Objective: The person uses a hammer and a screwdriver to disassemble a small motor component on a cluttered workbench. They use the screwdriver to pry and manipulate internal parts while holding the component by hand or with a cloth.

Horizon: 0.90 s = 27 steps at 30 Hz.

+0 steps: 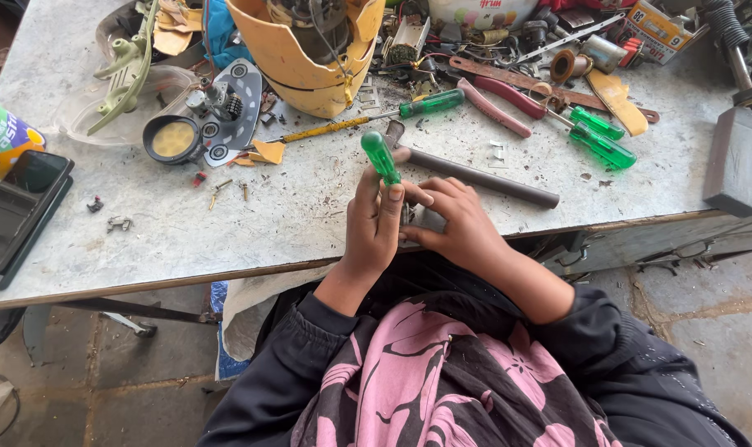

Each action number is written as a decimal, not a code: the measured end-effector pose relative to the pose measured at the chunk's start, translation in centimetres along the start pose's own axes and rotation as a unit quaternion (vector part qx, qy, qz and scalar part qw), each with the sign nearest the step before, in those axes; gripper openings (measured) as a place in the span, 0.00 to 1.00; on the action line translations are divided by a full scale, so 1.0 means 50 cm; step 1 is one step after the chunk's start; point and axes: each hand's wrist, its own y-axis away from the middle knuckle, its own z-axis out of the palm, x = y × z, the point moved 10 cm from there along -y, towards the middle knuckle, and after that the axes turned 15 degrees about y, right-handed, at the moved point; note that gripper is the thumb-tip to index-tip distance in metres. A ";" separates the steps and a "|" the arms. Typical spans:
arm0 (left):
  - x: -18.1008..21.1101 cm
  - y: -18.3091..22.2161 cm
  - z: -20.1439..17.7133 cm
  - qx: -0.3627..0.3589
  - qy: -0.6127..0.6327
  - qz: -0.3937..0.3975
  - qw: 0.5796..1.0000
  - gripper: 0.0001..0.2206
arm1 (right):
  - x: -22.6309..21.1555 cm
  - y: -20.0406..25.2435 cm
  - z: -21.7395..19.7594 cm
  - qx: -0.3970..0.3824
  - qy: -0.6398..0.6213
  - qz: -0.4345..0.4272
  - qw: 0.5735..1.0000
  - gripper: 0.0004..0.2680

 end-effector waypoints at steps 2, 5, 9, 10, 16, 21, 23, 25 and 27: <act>0.012 -0.004 0.005 -0.008 0.016 0.008 1.000 0.18 | 0.001 -0.001 0.008 0.004 -0.006 0.008 1.000 0.20; 0.029 -0.006 0.009 -0.019 0.036 0.035 0.999 0.16 | 0.003 0.002 0.010 0.009 0.013 0.022 1.000 0.20; 0.021 -0.015 0.016 -0.030 0.091 0.014 0.995 0.14 | -0.013 0.006 -0.006 0.053 0.041 0.012 0.998 0.20; 0.018 -0.015 0.022 -0.036 0.110 0.006 0.993 0.15 | -0.015 0.004 -0.010 0.060 0.041 0.007 0.997 0.20; 0.000 -0.020 0.033 -0.063 0.168 -0.012 0.984 0.18 | -0.008 0.004 -0.007 0.038 0.029 0.032 0.998 0.21; -0.026 -0.018 0.022 -0.062 0.151 -0.053 0.985 0.19 | -0.003 0.002 -0.004 0.000 0.017 0.004 1.000 0.18; -0.025 -0.020 0.020 -0.058 0.147 -0.050 0.986 0.19 | 0.005 -0.002 -0.019 -0.029 0.007 -0.036 0.999 0.21; -0.027 -0.022 0.014 -0.047 0.158 -0.057 0.985 0.19 | 0.029 0.001 -0.057 -0.008 0.019 -0.017 1.000 0.20; -0.037 -0.022 0.008 -0.029 0.186 -0.076 0.979 0.19 | 0.051 -0.002 -0.076 0.014 0.072 0.012 0.997 0.20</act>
